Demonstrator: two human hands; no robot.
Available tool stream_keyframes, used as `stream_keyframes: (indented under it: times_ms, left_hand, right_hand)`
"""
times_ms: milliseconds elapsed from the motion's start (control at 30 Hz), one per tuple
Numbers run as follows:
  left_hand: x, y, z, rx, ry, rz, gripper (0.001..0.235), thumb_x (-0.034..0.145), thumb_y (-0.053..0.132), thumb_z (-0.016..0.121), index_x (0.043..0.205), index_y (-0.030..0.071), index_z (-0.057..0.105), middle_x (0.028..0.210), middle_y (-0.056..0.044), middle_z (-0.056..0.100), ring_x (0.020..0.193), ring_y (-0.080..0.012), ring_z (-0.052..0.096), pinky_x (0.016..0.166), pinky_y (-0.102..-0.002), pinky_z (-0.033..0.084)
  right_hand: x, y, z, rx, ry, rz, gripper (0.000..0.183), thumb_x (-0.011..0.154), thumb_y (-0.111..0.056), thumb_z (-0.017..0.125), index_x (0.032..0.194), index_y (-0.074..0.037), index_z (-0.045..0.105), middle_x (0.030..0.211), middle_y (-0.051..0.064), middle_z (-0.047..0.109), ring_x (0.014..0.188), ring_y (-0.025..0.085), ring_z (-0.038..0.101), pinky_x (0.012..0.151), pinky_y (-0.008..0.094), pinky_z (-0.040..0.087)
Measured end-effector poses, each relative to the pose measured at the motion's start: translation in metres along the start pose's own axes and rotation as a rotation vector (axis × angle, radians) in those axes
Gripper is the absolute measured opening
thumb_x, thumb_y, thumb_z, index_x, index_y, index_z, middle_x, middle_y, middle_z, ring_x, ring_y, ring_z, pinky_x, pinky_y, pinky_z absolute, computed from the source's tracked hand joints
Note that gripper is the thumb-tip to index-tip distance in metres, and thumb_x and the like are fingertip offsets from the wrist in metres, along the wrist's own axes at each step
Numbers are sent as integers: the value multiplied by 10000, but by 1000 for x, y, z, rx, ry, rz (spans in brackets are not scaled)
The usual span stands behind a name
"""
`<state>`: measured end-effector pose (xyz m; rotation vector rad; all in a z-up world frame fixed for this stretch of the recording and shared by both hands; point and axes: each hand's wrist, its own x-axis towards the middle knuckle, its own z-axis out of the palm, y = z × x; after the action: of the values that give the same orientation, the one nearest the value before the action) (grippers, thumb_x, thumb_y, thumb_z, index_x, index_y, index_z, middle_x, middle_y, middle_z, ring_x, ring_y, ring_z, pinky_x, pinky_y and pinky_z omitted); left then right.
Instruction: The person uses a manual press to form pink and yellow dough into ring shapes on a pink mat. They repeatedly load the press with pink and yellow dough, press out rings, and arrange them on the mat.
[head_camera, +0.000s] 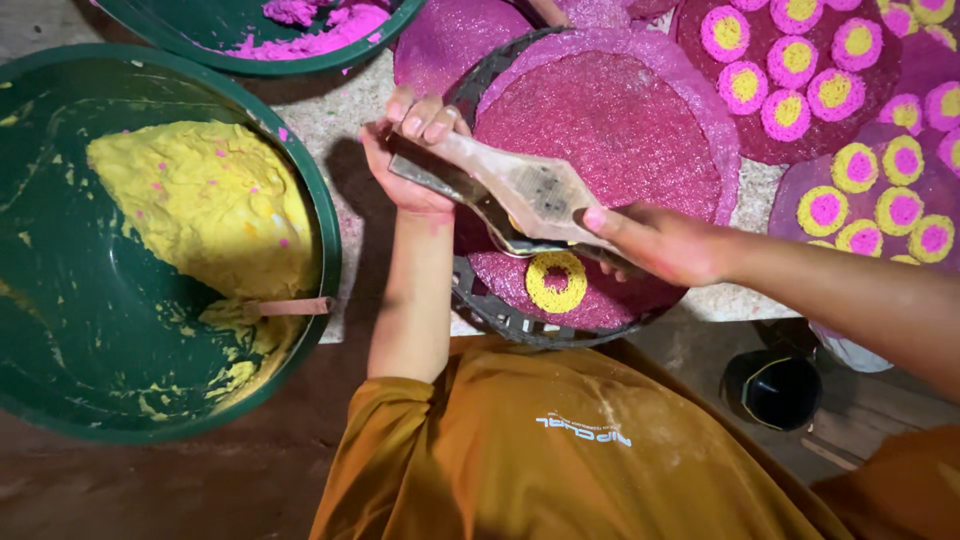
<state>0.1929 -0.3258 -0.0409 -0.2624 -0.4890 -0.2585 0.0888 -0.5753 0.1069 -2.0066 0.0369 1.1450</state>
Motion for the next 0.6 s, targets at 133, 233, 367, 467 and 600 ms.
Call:
stream_keyframes:
  times_ms: [133, 233, 367, 467, 600]
  left_hand:
    - [-13, -10, -11, -28, 86, 31, 233, 996, 356, 689, 1027, 166, 558, 937, 26, 568, 944, -145, 563, 1013, -310, 474]
    - [-17, -27, -26, -88, 123, 27, 244, 955, 352, 696, 1013, 166, 548, 939, 23, 558, 940, -142, 566, 1028, -316, 470]
    - [1, -35, -39, -71, 92, -18, 188, 1010, 339, 628, 1006, 178, 533, 931, 29, 561, 941, -138, 568, 1055, -335, 481]
    - [19, -30, -39, -46, -5, -46, 254, 1021, 414, 612, 1002, 175, 527, 923, 25, 550, 933, -148, 568, 1034, -369, 510]
    - [29, -14, -31, 43, -71, -75, 290, 1012, 446, 593, 1002, 166, 518, 902, 28, 530, 912, -152, 562, 1008, -415, 535]
  right_hand:
    - [-5, -3, 0, -44, 0, 145, 869, 887, -757, 285, 868, 2, 707, 732, 101, 676, 681, 211, 655, 670, 397, 562]
    - [-13, -3, -6, -117, 74, 188, 861, 879, -764, 287, 885, -6, 695, 734, 93, 679, 682, 217, 666, 675, 400, 566]
    - [-19, -7, -14, -245, 162, 195, 861, 922, -741, 289, 911, 26, 680, 715, 115, 640, 675, 243, 638, 674, 431, 538]
    - [-15, -9, -10, -247, 235, 113, 794, 925, -704, 320, 990, 10, 662, 697, 120, 630, 649, 248, 632, 660, 446, 520]
    - [-2, -7, 1, -209, 289, -61, 739, 964, -668, 326, 1088, -8, 633, 704, 97, 633, 653, 204, 641, 630, 411, 533]
